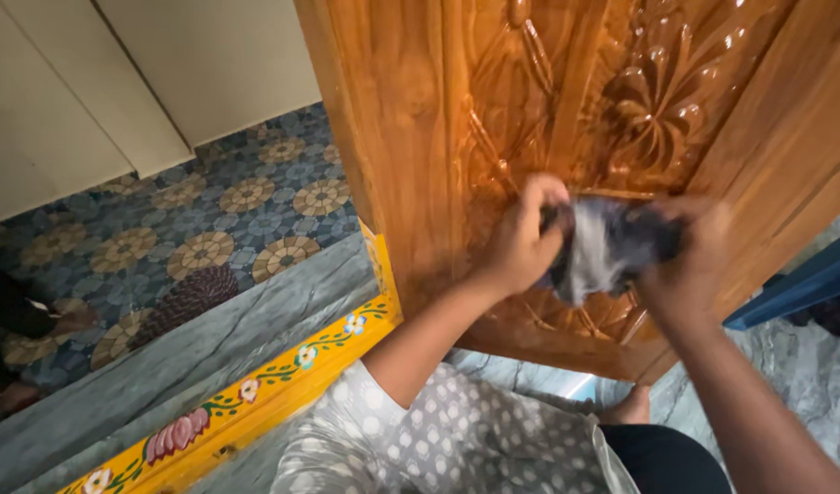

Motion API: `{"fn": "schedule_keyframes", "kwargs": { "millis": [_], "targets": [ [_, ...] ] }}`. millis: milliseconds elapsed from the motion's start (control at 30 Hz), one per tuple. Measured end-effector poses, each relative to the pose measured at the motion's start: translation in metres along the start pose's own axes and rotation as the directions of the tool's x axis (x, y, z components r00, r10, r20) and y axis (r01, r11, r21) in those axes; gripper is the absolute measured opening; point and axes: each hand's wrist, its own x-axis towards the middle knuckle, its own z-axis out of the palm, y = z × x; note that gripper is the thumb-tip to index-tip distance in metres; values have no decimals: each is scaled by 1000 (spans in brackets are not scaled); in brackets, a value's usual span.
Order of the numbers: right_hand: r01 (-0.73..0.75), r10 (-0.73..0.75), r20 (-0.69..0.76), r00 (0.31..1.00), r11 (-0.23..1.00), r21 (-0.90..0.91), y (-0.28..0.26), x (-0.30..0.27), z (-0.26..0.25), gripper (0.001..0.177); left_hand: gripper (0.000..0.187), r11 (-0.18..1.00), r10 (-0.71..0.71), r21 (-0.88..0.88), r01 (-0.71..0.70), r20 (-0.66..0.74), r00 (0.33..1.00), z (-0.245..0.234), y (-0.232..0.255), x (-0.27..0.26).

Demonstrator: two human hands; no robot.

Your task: The person wipes a carved wooden door with a cloth, moving the cloth over the surface and into the carved details. The person sits on the floor while performing the task.

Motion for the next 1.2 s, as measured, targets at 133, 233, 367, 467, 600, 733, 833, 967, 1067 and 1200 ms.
{"fn": "schedule_keyframes", "kwargs": {
  "millis": [133, 233, 367, 467, 600, 733, 833, 967, 1067, 1200],
  "targets": [
    [-136, 208, -141, 968, 904, 405, 4, 63, -26, 15, 33, 884, -13, -465, -43, -117, 993, 21, 13, 79],
    [15, 122, -206, 971, 827, 562, 7, 105, -32, 13, 33, 960, 277, -5, -278, -97, 956, 44, 22, 116],
    [-176, 221, -135, 966, 943, 282, 17, 145, -47, 34, 42, 791, 335, 545, -277, -9, 942, 88, 22, 158],
    [36, -70, -133, 989, 969, -246, 35, 162, -47, 38, 66, 448, 564, 856, -258, -47, 825, 117, 5, 184],
    [150, -185, -89, 979, 939, -310, 60, 148, -48, 37, 55, 226, 596, 937, -266, 82, 799, 144, -16, 167],
    [140, -228, -139, 964, 877, -460, 77, 111, -39, 46, 54, 323, 527, 810, -490, 275, 804, 144, -32, 127],
    [4, -120, -189, 975, 851, -525, 89, 87, -27, 54, 51, 383, 443, 747, -544, 368, 818, 145, -36, 107],
    [-87, 12, -194, 981, 920, -382, 97, 46, -16, 54, 51, 452, 374, 697, -557, 418, 828, 141, -44, 71],
    [-130, 66, -192, 979, 931, -342, 99, 9, -6, 54, 50, 449, 371, 666, -596, 468, 802, 143, -58, 44],
    [-164, 121, -132, 984, 902, -399, 96, -43, 10, 61, 56, 513, 281, 590, -624, 571, 771, 150, -80, 3]
  ]
}}
